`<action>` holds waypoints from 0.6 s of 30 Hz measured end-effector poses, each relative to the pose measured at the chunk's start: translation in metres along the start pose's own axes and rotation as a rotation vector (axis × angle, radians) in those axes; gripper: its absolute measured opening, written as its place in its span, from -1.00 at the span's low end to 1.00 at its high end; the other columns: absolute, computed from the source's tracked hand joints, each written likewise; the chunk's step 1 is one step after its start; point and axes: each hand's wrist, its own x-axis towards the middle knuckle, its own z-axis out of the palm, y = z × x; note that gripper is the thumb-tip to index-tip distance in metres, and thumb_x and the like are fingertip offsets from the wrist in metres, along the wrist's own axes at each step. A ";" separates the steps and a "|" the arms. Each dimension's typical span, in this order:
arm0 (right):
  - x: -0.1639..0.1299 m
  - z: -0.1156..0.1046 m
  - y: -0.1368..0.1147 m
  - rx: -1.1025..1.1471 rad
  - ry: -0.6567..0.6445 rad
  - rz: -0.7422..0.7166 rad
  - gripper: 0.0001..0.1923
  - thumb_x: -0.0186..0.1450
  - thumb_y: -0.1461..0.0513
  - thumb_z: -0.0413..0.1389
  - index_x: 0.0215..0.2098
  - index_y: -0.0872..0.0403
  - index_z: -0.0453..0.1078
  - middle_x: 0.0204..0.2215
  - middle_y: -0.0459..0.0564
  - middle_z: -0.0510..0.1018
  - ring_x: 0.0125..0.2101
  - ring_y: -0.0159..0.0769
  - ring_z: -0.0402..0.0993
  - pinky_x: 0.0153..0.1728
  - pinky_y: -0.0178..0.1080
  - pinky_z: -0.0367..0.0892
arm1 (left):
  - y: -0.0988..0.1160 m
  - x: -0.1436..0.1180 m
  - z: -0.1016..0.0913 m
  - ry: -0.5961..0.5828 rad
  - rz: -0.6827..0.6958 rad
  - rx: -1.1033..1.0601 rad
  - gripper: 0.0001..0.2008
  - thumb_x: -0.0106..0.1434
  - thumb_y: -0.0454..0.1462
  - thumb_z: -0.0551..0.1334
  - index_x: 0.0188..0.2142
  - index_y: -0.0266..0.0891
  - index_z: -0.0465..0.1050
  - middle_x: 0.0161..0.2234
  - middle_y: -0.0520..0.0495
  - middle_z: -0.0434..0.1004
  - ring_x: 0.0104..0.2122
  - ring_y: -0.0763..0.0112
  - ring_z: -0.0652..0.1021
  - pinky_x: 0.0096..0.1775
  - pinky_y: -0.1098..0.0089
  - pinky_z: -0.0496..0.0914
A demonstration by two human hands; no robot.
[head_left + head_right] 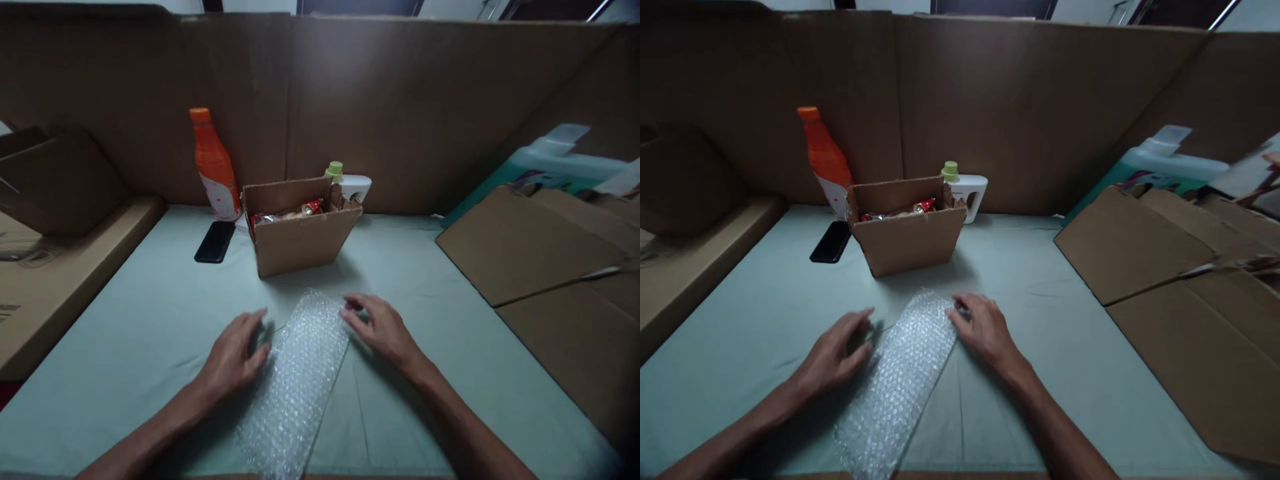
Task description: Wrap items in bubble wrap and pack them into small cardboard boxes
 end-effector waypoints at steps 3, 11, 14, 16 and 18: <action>-0.040 0.009 -0.014 -0.183 -0.081 -0.068 -0.72 0.27 0.17 0.16 -0.08 0.07 0.51 -0.27 0.08 0.66 -0.22 -0.03 0.55 -0.13 0.03 0.35 | 0.014 -0.040 0.010 -0.088 0.059 0.095 -0.64 0.31 -0.18 0.17 0.08 -0.14 0.42 -0.17 -0.17 0.53 -0.17 0.15 0.52 -0.12 0.13 0.45; -0.055 -0.003 -0.050 -0.035 0.121 -0.320 -0.82 0.39 0.18 0.10 -0.09 0.01 0.47 -0.35 -0.02 0.62 -0.31 -0.19 0.52 -0.20 -0.12 0.34 | 0.036 -0.019 0.017 -0.063 0.086 -0.072 -0.18 0.20 -0.23 0.22 0.39 -0.28 -0.06 0.09 -0.27 0.44 0.04 0.10 0.45 0.05 0.11 0.35; -0.056 -0.002 -0.050 -0.017 0.136 -0.216 -0.82 0.36 0.16 0.11 -0.10 -0.01 0.47 -0.33 -0.02 0.62 -0.30 -0.19 0.53 -0.20 -0.12 0.37 | 0.037 -0.010 0.015 -0.249 -0.071 -0.118 -0.18 0.23 -0.23 0.18 0.42 -0.26 -0.12 -0.28 -0.03 0.50 -0.31 0.31 0.49 -0.24 0.34 0.35; -0.055 0.006 -0.043 -0.039 0.098 -0.147 -0.82 0.34 0.17 0.12 -0.12 0.00 0.48 -0.32 -0.02 0.63 -0.30 -0.17 0.55 -0.18 -0.09 0.39 | 0.037 -0.008 0.014 -0.294 -0.125 -0.062 -0.21 0.24 -0.24 0.18 0.41 -0.21 -0.08 -0.41 0.08 0.43 -0.43 0.38 0.44 -0.32 0.39 0.29; -0.051 0.015 -0.032 -0.087 0.062 -0.106 -0.78 0.31 0.16 0.13 -0.09 0.01 0.48 -0.24 0.02 0.65 -0.23 -0.11 0.56 -0.14 -0.03 0.39 | 0.034 -0.006 0.012 -0.281 -0.122 0.046 -0.26 0.21 -0.24 0.21 0.37 -0.21 0.05 -0.37 0.04 0.47 -0.38 0.34 0.48 -0.26 0.36 0.32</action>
